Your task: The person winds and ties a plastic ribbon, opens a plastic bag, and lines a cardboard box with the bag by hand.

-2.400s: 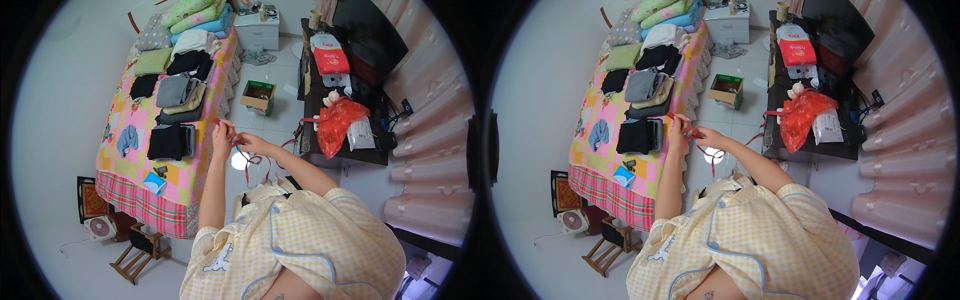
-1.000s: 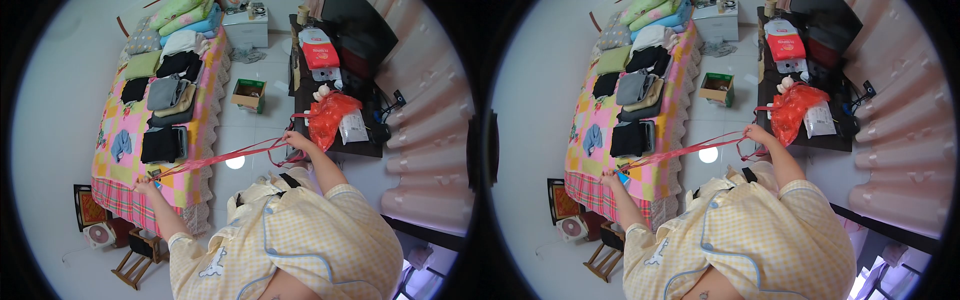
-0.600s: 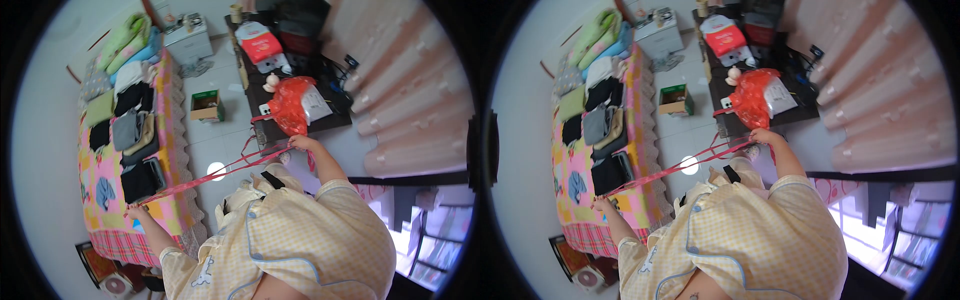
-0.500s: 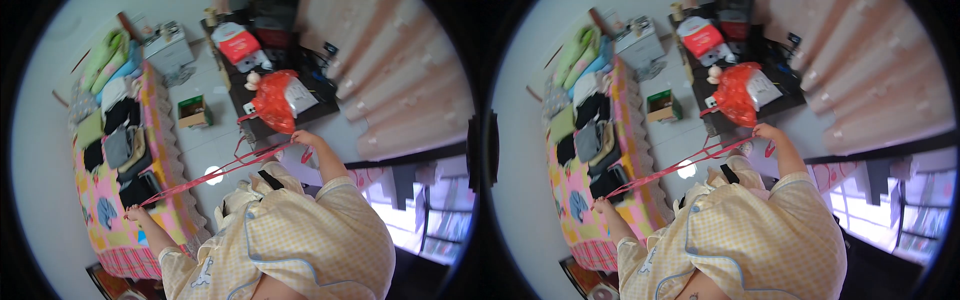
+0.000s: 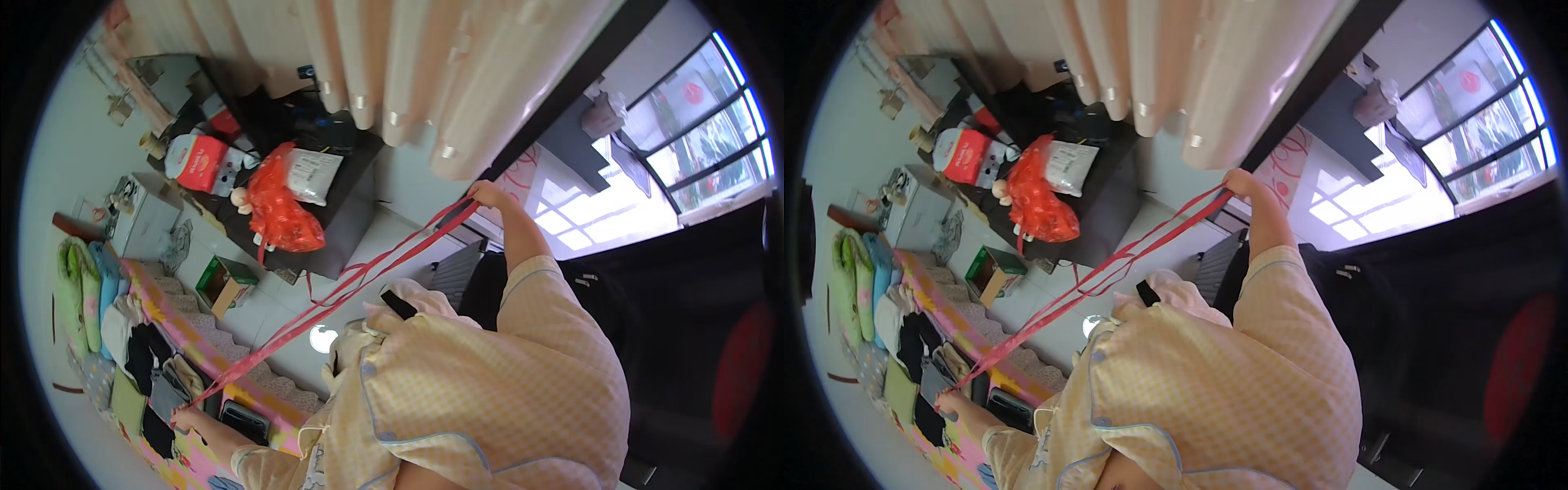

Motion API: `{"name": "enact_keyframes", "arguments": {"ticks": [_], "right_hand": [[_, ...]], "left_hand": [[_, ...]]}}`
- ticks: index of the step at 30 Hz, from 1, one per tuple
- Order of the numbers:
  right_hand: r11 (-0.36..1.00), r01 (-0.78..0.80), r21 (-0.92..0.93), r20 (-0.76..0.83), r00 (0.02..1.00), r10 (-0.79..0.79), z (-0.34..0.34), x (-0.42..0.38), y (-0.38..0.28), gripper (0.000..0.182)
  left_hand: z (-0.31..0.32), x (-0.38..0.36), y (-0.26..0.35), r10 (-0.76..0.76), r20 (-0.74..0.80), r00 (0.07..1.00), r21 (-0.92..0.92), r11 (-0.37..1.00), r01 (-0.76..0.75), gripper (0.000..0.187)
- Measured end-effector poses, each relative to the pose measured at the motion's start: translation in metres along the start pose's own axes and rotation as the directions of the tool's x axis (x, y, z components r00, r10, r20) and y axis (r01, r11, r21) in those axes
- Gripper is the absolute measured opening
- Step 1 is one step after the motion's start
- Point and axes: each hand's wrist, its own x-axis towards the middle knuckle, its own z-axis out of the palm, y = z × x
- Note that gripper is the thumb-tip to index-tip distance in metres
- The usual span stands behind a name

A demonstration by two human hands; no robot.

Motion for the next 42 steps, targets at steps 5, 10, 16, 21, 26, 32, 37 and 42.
{"name": "enact_keyframes", "arguments": {"ticks": [5, 10, 16, 21, 26, 32, 37, 42], "right_hand": [[0.957, -0.095, 0.273, -0.042, 0.993, 0.110, -0.006, -0.029, 0.020, 0.020], [0.646, -0.390, 0.656, -0.101, 0.803, 0.587, -0.002, -0.015, 0.031, 0.025], [-0.063, -0.179, 0.982, 0.188, 0.876, 0.443, 0.007, 0.002, 0.046, 0.011], [-0.165, -0.199, 0.966, 0.256, 0.811, 0.526, 0.037, 0.002, 0.022, 0.008], [-0.362, -0.145, 0.921, 0.196, 0.975, 0.108, 0.100, 0.084, 0.131, 0.022], [-0.307, 0.167, 0.937, -0.191, 0.980, -0.050, 0.115, 0.103, 0.149, 0.042], [0.012, 0.260, 0.966, -0.250, 0.917, 0.311, 0.125, 0.031, 0.065, 0.028], [0.271, 0.048, 0.961, -0.094, 0.983, 0.159, 0.121, -0.022, 0.058, 0.026]], "left_hand": [[0.023, 0.038, -0.006, 0.021, -0.019, 1.000, 0.021, 1.000, -0.021, 0.028], [0.063, 0.010, -0.006, 0.078, 0.058, 0.995, 0.121, 0.989, -0.085, 0.021], [0.025, 0.008, -0.022, -0.056, 0.225, 0.973, -0.187, 0.977, 0.099, 0.014], [0.017, 0.065, -0.050, -0.091, 0.321, 0.943, -0.280, 0.942, 0.186, 0.009], [0.037, 0.039, -0.010, -0.170, 0.509, 0.844, -0.246, 0.910, 0.332, 0.030], [0.052, 0.038, 0.020, -0.087, 0.700, 0.709, 0.144, 0.989, -0.021, 0.033], [0.063, 0.079, -0.006, -0.013, 0.785, 0.619, 0.269, 0.908, -0.322, 0.025], [0.060, 0.101, 0.005, 0.050, 0.822, 0.568, 0.191, 0.915, -0.356, 0.021]]}}
